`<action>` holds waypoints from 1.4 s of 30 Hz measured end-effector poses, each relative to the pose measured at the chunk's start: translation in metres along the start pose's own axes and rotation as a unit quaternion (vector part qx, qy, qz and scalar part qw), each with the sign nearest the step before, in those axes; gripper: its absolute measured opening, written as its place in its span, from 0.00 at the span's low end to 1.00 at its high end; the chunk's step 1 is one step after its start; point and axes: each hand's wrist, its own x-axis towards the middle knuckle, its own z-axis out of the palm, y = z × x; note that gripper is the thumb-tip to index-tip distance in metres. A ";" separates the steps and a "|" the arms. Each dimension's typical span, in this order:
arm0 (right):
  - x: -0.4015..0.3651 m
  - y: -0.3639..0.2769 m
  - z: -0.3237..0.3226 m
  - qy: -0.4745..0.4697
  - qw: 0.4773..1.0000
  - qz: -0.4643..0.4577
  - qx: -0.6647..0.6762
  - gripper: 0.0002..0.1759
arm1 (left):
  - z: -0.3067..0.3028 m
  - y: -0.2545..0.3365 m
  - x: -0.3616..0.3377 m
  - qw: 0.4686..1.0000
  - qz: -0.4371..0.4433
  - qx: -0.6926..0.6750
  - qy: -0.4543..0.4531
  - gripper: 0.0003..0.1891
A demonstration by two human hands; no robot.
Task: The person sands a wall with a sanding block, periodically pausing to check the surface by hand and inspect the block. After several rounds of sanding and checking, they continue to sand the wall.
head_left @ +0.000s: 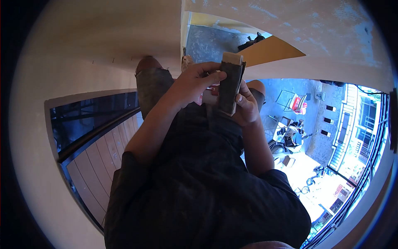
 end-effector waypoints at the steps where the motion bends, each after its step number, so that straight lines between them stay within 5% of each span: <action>1: 0.001 0.001 0.002 0.013 1.000 -0.010 -0.012 0.36 | 0.000 -0.002 0.001 1.000 0.000 0.001 0.001 0.19; 3: 0.002 0.001 0.004 0.026 0.999 -0.022 -0.024 0.35 | 0.000 -0.006 0.003 0.999 0.046 -0.007 0.002 0.20; 42: 0.017 0.011 -0.001 0.011 1.000 0.008 0.014 0.36 | -0.014 0.003 -0.004 0.999 0.004 -0.037 0.020 0.17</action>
